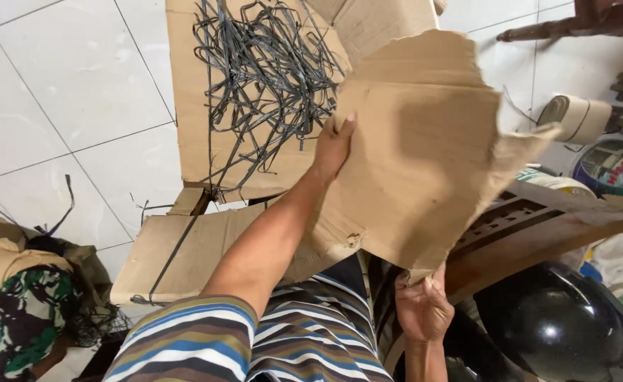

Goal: Wrapping a wooden chair frame with cardboard and securing it with plastic straps

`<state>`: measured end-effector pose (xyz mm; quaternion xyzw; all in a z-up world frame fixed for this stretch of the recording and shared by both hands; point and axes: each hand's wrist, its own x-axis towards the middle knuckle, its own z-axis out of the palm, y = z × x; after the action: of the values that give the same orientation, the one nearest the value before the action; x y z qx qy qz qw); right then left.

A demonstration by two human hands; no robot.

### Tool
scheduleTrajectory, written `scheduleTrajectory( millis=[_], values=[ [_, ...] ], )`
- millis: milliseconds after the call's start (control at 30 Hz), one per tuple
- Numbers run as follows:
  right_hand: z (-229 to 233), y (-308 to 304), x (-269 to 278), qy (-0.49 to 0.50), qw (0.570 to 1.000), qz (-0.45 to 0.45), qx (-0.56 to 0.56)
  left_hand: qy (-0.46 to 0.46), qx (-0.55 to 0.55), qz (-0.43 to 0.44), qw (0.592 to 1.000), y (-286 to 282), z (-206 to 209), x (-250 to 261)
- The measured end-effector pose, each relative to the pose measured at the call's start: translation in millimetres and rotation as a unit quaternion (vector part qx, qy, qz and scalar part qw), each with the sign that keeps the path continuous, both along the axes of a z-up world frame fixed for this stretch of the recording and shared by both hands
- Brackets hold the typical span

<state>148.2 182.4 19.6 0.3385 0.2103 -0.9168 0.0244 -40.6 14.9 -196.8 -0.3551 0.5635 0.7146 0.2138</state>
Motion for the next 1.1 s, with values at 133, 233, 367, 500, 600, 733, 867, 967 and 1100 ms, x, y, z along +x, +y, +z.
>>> scheduleTrajectory(
  millis=[133, 233, 367, 500, 600, 733, 867, 967, 1100],
  values=[
    [8.1, -0.7, -11.9, 0.044, 0.999, 0.003, -0.002, 0.011, -0.041, -0.183, 0.982, 28.9, 10.2, -16.8],
    [6.4, 0.0, -10.5, 0.050, 0.999, -0.001, 0.012, -0.017, -0.148, -0.314, 0.938, 46.8, -0.3, -11.5],
    [9.0, -8.7, -16.2, 0.038, 0.999, 0.003, -0.011, -0.049, -0.141, -0.345, 0.927, 35.4, 2.1, -8.6],
    [6.0, -7.3, -18.3, 0.033, 0.999, 0.005, -0.019, 0.035, -0.134, -0.299, 0.944, 29.5, -6.8, -9.7],
    [-3.1, -3.6, -14.6, -0.003, 1.000, 0.015, 0.020, -0.010, -0.112, -0.304, 0.946, 23.6, -34.4, -4.9],
    [-27.6, 17.8, 14.7, -0.064, 0.992, 0.027, 0.102, -0.034, -0.029, -0.226, 0.973, 16.6, -43.7, 9.9],
    [-20.0, 0.8, -5.6, -0.045, 0.998, 0.020, 0.036, -0.082, -0.082, -0.253, 0.961, 24.7, -59.0, 3.1],
    [-34.8, 4.8, -3.8, -0.046, 0.998, 0.031, 0.043, -0.077, -0.091, -0.251, 0.961, 21.8, -68.7, 2.3],
    [-32.9, 5.8, -1.6, -0.060, 0.997, 0.032, 0.042, -0.037, -0.086, -0.219, 0.971, 11.1, -62.5, 15.3]
  ],
)
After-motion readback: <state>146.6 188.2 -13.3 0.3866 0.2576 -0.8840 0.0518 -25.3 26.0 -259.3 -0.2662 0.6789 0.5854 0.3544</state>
